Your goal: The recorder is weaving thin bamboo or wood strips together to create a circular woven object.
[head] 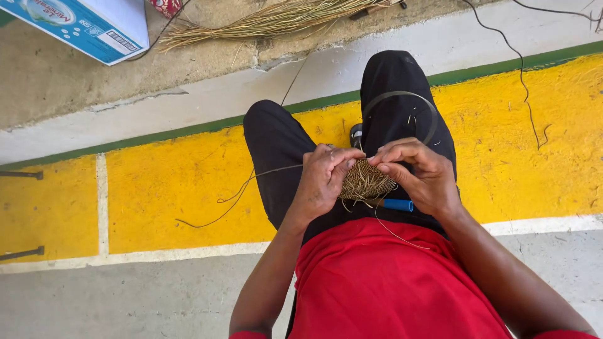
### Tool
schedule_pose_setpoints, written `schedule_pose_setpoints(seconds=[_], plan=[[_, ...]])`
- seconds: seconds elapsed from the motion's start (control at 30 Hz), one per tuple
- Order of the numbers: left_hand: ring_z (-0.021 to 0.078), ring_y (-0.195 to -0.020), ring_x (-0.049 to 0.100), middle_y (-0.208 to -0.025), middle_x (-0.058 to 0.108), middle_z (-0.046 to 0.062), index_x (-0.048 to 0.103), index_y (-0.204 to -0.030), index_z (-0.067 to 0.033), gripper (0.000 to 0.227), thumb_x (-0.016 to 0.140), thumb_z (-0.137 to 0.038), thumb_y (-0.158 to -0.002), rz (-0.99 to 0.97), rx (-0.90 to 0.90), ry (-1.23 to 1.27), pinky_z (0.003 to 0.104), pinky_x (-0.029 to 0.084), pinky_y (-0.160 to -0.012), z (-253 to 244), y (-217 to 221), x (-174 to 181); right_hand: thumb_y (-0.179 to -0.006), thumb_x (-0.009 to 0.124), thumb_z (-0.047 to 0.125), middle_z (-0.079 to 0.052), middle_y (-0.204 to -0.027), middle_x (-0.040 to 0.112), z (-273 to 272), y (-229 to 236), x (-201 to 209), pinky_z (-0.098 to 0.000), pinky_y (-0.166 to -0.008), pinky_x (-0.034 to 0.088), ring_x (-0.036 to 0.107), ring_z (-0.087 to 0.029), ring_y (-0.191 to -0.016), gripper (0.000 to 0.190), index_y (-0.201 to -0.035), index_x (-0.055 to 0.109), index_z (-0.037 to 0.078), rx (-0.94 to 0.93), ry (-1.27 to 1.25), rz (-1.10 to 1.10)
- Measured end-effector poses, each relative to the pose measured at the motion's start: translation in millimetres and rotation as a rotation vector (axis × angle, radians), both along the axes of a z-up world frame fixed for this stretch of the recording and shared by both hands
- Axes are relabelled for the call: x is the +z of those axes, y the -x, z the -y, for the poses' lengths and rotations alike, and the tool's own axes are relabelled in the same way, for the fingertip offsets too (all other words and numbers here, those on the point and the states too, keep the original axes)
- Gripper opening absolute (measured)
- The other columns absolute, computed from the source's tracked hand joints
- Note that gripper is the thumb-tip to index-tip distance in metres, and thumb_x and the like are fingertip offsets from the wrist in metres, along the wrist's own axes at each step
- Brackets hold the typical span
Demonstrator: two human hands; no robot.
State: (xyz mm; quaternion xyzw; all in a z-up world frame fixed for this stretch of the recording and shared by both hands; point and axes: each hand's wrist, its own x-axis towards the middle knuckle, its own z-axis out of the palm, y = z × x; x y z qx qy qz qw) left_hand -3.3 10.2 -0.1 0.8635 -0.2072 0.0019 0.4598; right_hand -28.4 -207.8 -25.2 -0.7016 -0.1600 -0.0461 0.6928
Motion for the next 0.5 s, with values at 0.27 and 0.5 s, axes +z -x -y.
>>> schedule_pose_setpoints(seconds=[0.27, 0.5], plan=[[0.0161, -0.092, 0.060, -0.096, 0.076, -0.004, 0.075, -0.117, -0.0180, 0.020, 0.062, -0.020, -0.103, 0.014, 0.031, -0.018, 0.034, 0.039, -0.089, 1.6, 3.1, -5.5, -0.085, 0.080, 0.007, -0.001, -0.115, 0.071, -1.1, -8.1, -1.8, -0.0338, -0.097, 0.052, 0.063, -0.019, -0.112, 0.017, -0.099, 0.074, 0.013, -0.049, 0.320, 0.150], [0.0145, -0.090, 0.059, -0.098, 0.076, -0.004, 0.075, -0.118, -0.0179, 0.020, 0.063, -0.019, -0.102, 0.036, 0.034, 0.001, 0.032, 0.039, -0.087, 2.5, 3.9, -6.2, -0.085, 0.082, 0.009, 0.001, -0.107, 0.072, -2.0, -10.0, -1.0, -0.0329, -0.091, 0.052, 0.064, -0.017, -0.105, 0.017, -0.099, 0.073, 0.014, -0.086, 0.386, 0.156]])
